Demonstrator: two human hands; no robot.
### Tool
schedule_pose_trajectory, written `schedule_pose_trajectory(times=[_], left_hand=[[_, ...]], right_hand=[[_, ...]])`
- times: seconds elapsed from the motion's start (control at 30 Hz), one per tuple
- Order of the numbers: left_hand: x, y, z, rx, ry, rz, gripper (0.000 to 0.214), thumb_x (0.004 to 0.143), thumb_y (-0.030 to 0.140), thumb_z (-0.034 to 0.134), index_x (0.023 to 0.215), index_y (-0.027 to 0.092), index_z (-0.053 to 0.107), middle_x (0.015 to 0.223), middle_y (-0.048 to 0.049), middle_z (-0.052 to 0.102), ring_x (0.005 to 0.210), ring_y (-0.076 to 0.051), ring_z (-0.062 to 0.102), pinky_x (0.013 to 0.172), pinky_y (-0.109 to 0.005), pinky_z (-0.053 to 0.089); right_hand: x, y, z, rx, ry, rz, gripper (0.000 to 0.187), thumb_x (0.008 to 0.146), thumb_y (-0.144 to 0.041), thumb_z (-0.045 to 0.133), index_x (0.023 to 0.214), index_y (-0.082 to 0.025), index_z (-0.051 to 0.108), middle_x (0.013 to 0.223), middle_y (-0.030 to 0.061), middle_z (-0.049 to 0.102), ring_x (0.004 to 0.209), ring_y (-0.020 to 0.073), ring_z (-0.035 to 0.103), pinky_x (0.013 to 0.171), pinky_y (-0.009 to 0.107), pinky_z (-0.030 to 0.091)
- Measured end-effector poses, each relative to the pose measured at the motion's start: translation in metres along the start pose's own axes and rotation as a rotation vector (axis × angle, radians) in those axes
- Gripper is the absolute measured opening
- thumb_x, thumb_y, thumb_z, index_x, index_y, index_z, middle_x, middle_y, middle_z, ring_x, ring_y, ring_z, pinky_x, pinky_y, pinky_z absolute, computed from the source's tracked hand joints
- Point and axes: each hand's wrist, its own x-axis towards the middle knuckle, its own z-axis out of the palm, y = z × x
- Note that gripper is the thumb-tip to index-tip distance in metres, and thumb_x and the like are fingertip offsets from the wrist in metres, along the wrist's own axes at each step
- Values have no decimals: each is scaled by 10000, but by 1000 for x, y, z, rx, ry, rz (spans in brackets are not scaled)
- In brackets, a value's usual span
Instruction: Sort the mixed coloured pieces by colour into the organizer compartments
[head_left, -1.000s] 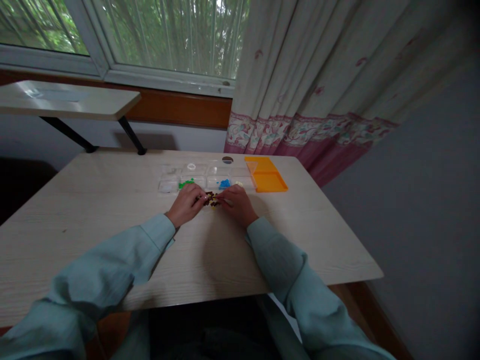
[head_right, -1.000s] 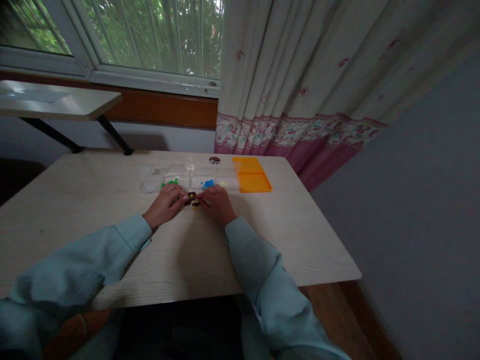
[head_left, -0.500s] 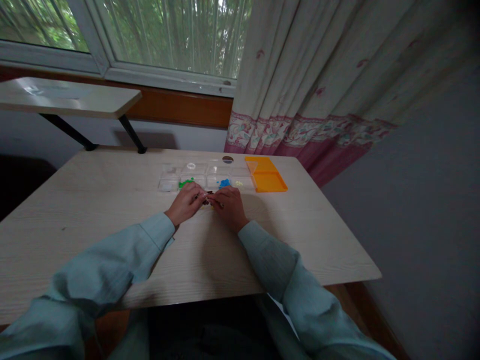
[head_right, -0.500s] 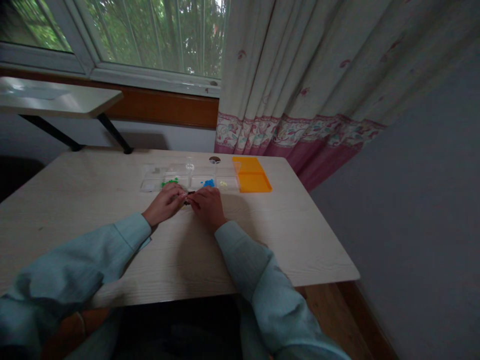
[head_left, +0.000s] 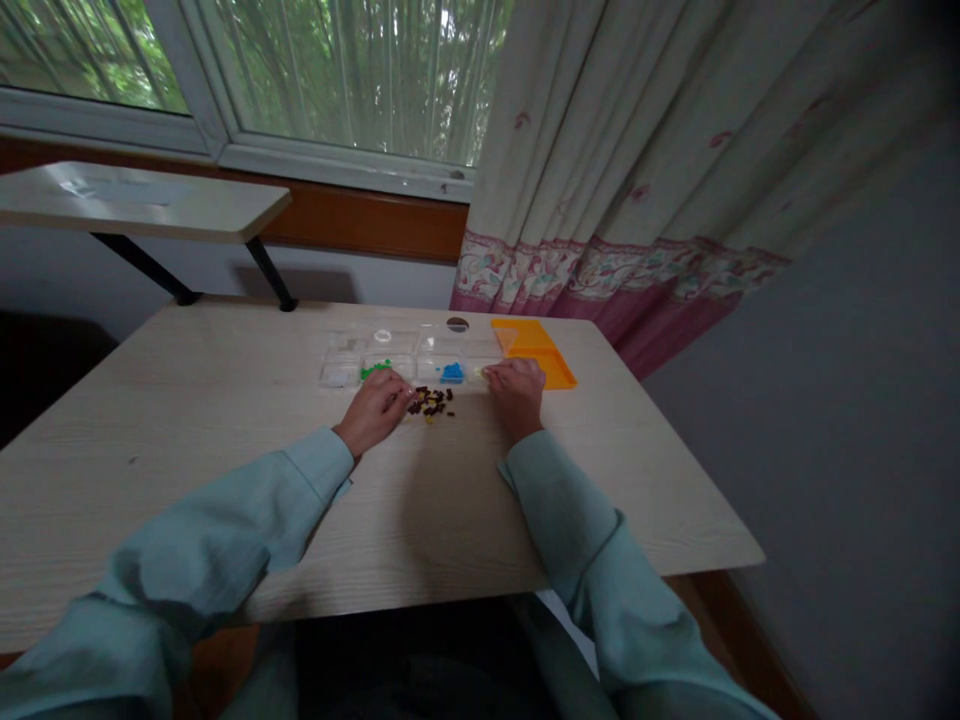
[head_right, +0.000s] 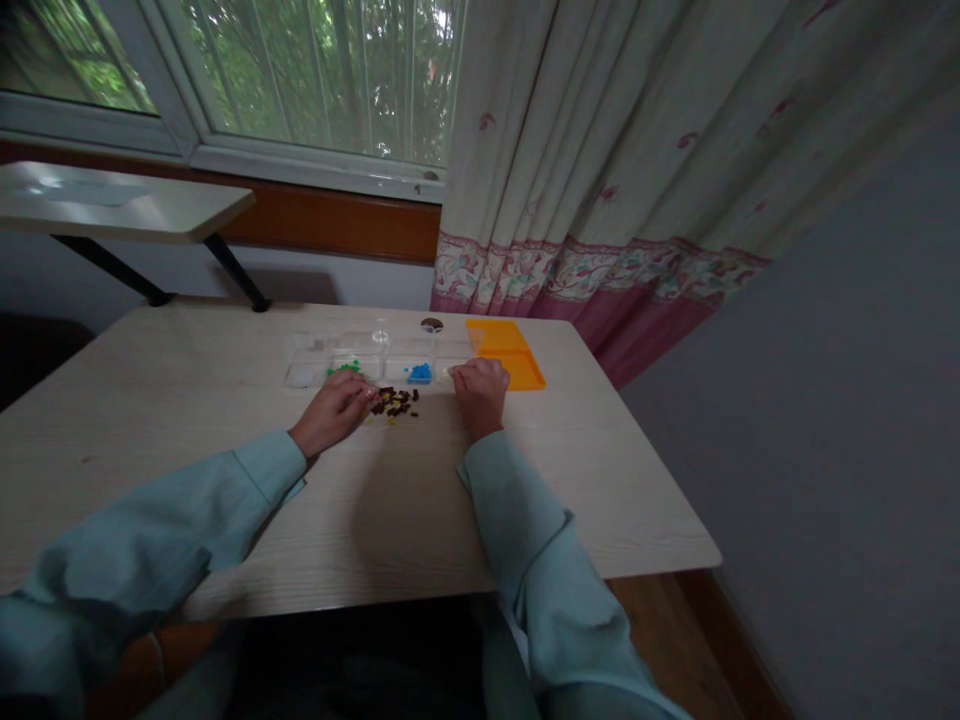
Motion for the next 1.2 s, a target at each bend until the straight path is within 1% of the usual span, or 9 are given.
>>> schedule_pose_trajectory(times=[0.07,0.2,0.3,0.4,0.57,0.63,0.73,0.87,1.2], left_hand=[[0,0,1,3,0,7,308,976,356,423,879,183,659,872,-72,592,891,-207,516,824,-380,432],[-1,-1,3,10,4,8,287,973,347,436,891,188,660,882,-68,592,900,-205,514,828,-374,431],[-1,-1,3,8,1,23,255,964,325,461,897,189,666,874,-64,592,893,-204,514,825,-373,427],[-1,0,2,22,-20,51,185,931,285,518,958,194,677,899,-64,589,910,-209,513,837,-375,423],[-1,6,-1,113,-120,135,201,891,249,558,1043,222,687,1010,-80,575,961,-226,499,854,-383,409],[2,8,0,144,-155,157,217,892,238,550,1060,240,689,1029,-79,569,974,-231,495,858,-388,400],[6,11,3,170,-165,166,225,896,242,548,1068,255,693,1026,-77,564,973,-234,488,849,-386,394],[10,13,6,201,-155,166,210,904,245,533,1033,251,699,1013,-79,562,961,-235,482,835,-385,391],[11,12,-5,258,-174,154,188,872,196,524,976,228,677,1028,-87,552,988,-249,477,870,-418,391]], right_hand=[[0,7,3,-4,-21,8,265,949,-364,526,851,-232,733,925,54,668,936,226,491,837,385,299],[-2,7,8,9,-39,2,215,939,-336,534,914,-243,727,968,65,656,964,236,489,844,392,319],[-3,7,10,30,-18,41,244,953,-323,498,951,-230,723,975,76,662,969,234,502,862,393,337],[-3,7,8,54,3,53,274,963,-330,475,962,-214,722,972,84,677,966,227,519,869,383,352],[-5,-8,4,78,12,-25,268,960,-340,489,944,-214,725,927,64,699,927,213,544,851,358,359],[-5,-18,2,88,-24,-74,261,957,-341,496,937,-225,729,917,55,704,918,211,552,848,358,358],[-6,-29,0,93,-102,-136,265,962,-347,492,949,-237,733,917,53,710,915,211,560,846,361,350],[-7,-36,-1,102,-149,-132,279,968,-361,489,955,-230,735,913,56,714,925,209,562,850,362,341],[-6,-38,-5,128,-115,-128,275,965,-359,500,933,-225,738,884,46,714,897,201,558,820,354,335]])
